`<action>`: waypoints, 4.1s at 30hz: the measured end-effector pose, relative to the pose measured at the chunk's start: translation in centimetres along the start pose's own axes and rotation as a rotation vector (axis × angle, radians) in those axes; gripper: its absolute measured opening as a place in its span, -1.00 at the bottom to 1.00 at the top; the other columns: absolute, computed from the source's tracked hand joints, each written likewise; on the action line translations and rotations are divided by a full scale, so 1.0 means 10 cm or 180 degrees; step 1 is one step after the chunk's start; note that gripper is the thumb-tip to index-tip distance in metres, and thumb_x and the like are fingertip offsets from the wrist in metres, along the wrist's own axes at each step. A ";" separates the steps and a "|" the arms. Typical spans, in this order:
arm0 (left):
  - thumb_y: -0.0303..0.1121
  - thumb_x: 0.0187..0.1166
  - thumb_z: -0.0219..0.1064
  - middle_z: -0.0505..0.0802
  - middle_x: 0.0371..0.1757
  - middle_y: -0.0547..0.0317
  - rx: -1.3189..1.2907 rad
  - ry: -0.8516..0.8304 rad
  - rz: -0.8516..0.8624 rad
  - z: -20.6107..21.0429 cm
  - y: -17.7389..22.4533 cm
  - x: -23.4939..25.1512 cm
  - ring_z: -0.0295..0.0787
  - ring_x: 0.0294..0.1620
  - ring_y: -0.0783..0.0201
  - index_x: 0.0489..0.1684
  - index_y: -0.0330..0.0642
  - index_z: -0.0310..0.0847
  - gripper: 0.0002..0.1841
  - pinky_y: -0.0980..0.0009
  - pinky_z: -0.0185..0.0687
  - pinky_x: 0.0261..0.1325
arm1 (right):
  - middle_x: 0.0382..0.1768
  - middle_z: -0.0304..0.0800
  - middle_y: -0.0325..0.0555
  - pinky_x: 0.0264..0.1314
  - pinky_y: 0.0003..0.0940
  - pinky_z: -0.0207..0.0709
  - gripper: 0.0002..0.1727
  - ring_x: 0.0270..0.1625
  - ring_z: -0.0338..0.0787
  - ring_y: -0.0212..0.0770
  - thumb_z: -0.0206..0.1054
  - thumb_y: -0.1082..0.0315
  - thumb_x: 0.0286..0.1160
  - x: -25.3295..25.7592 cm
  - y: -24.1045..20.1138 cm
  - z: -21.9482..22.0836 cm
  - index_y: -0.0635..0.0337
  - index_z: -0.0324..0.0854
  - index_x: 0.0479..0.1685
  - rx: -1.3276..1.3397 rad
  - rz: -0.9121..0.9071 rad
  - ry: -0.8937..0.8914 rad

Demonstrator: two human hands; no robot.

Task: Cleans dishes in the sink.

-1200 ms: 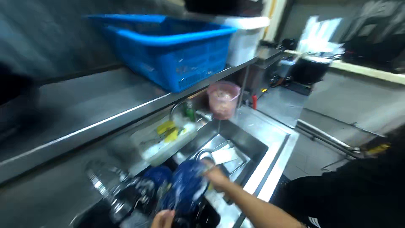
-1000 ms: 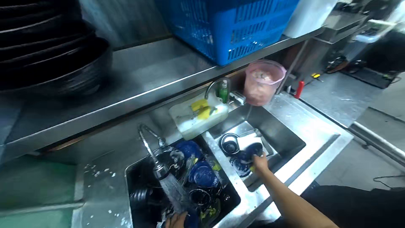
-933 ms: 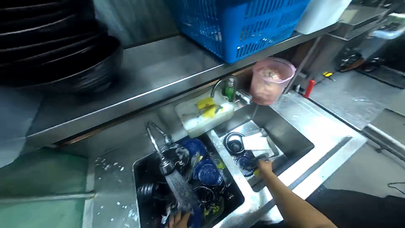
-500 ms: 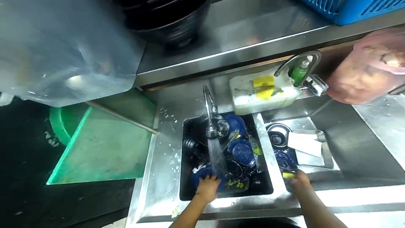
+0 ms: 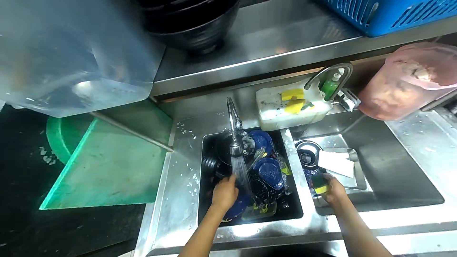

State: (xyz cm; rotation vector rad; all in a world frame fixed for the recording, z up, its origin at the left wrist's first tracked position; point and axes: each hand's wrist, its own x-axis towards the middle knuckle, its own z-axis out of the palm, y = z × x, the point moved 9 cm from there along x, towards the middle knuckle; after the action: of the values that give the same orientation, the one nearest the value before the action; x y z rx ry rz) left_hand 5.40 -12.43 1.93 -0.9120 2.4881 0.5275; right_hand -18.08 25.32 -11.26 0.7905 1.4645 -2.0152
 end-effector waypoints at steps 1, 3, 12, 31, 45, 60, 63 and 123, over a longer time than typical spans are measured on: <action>-0.30 0.62 0.23 0.72 0.43 -0.14 -0.0368 0.0236 -0.0073 -0.12 -0.05 -0.01 0.68 0.45 -0.12 0.64 0.04 0.44 -0.47 -0.16 0.58 0.48 | -0.03 0.74 0.20 -0.26 0.07 0.74 -0.52 -0.22 0.81 0.07 0.02 0.14 0.80 -0.04 -0.08 0.06 0.12 0.30 0.59 -0.0068 -0.0097 -0.0029; -0.40 0.68 0.21 0.72 0.42 -0.17 -0.1387 0.0693 -0.0255 -0.27 -0.17 -0.03 0.68 0.46 -0.05 0.59 -0.14 0.45 -0.53 -0.08 0.55 0.54 | 0.01 0.76 0.20 -0.21 0.09 0.76 -0.50 -0.18 0.83 0.08 0.04 0.08 0.82 -0.17 -0.23 0.23 0.09 0.30 0.61 -0.0138 -0.0262 -0.0084; -0.32 0.83 0.09 0.72 0.35 -0.23 -0.6559 0.0473 -0.1350 0.52 0.19 0.08 0.77 0.25 -0.12 0.75 -0.05 0.16 -0.49 -0.13 0.75 0.19 | 0.39 0.69 0.11 0.47 0.16 0.57 -0.46 0.38 0.72 0.09 0.29 0.10 0.63 -1.35 -0.08 1.88 0.13 0.55 0.53 -0.4537 -0.1801 -0.1582; -0.09 0.89 -0.02 0.66 0.50 -0.21 -0.6829 0.0031 -0.0821 0.35 0.51 -0.18 0.76 0.31 -0.28 0.90 0.39 -0.15 -0.40 -0.33 0.75 0.10 | 0.59 0.58 -0.02 0.76 0.06 0.29 -0.56 0.69 0.45 0.06 0.22 0.29 0.63 -1.43 0.56 2.46 0.08 0.68 0.46 -0.4927 -0.2995 -0.2127; 0.12 0.84 -0.06 0.71 0.41 -0.16 -0.7420 -0.0338 -0.1027 0.58 0.93 -0.18 0.74 0.32 -0.16 0.71 0.04 0.24 -0.43 -0.26 0.71 0.21 | 0.52 0.60 -0.03 0.57 0.29 0.39 -0.61 0.62 0.46 0.16 0.30 0.23 0.54 -1.53 0.33 2.92 -0.05 0.71 0.33 -0.5504 -0.2788 -0.2062; -0.28 0.86 0.05 0.73 0.35 -0.24 -0.7041 -0.0041 -0.0515 0.41 0.73 -0.13 0.79 0.26 -0.14 0.82 0.02 0.04 -0.45 -0.16 0.76 0.23 | 0.34 0.71 0.15 0.39 0.30 0.55 -0.55 0.40 0.70 0.23 0.14 0.10 0.73 -1.12 -0.07 2.86 0.13 0.49 0.46 -0.5359 -0.2383 -0.1181; -0.34 0.81 0.16 0.74 0.30 -0.25 -0.6824 0.0758 -0.0857 0.41 0.42 0.08 0.81 0.22 -0.07 0.73 -0.18 0.17 -0.48 -0.09 0.78 0.22 | 0.19 0.74 0.26 0.25 0.16 0.65 -0.49 0.17 0.80 0.14 0.06 0.17 0.80 -1.21 0.03 2.44 0.21 0.32 0.63 -0.3788 -0.1394 -0.0959; -0.67 0.58 0.14 0.67 0.40 -0.24 -0.5391 0.1738 -0.1163 -0.04 -0.58 -0.22 0.76 0.25 -0.06 0.73 -0.15 0.19 -0.36 -0.05 0.78 0.13 | 0.47 0.57 0.34 0.36 0.23 0.58 -0.34 0.38 0.69 0.19 0.14 0.20 0.77 -0.65 -0.49 0.64 0.17 0.12 0.82 -0.2460 -0.1537 0.0201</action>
State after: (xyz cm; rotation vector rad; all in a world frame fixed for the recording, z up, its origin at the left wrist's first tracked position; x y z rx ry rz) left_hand 10.80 -15.61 2.23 -2.1473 1.6074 2.5943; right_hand -17.98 21.00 -1.85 0.1758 2.4069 -1.4858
